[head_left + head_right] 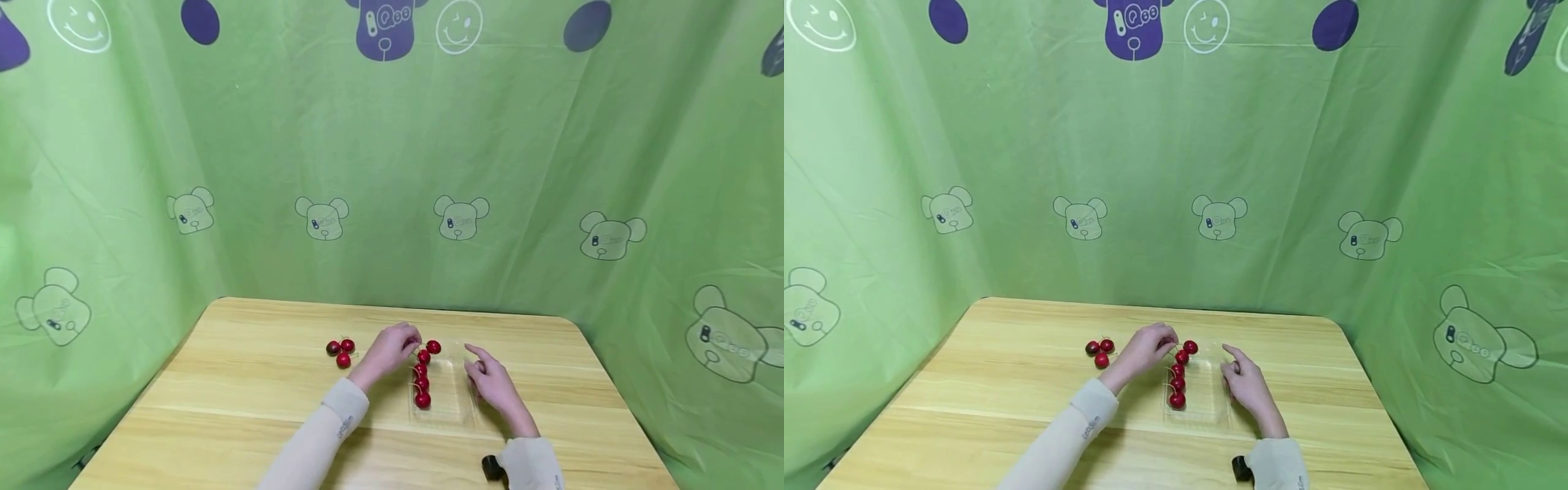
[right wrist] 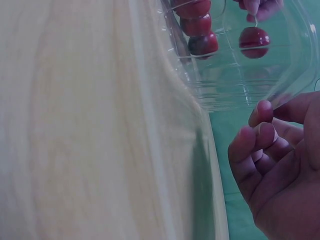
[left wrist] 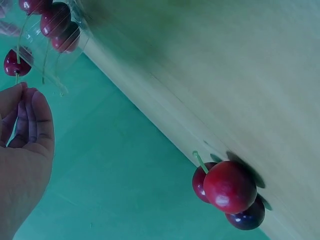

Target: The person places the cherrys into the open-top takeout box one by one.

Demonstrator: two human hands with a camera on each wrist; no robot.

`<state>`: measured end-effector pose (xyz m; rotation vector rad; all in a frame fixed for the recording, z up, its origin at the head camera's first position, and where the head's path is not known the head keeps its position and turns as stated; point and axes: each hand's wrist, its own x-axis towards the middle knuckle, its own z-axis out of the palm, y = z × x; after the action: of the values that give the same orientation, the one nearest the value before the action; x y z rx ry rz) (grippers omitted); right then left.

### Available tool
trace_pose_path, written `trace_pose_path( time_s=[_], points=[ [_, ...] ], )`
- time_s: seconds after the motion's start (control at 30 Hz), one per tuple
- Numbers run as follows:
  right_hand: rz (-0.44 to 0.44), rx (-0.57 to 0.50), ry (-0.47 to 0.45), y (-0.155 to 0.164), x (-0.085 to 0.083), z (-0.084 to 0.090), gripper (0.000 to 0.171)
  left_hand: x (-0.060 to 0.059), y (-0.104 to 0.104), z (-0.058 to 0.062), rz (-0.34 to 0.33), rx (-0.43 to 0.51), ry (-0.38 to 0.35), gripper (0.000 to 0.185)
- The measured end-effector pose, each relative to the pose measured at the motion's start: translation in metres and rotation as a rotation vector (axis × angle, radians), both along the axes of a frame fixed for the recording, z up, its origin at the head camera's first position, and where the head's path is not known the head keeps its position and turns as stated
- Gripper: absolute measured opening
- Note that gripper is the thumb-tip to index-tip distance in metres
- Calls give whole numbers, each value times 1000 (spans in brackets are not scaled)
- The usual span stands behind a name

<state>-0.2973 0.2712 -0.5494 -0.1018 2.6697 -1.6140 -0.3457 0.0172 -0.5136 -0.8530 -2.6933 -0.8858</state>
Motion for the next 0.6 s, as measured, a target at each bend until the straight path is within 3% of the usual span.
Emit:
trace_pose_path(
  time_s=[0.6],
  points=[
    [-1, 13, -7, 0, -2, -1, 50, -12, 9, -13, -19, -90, 95, 5]
  ],
)
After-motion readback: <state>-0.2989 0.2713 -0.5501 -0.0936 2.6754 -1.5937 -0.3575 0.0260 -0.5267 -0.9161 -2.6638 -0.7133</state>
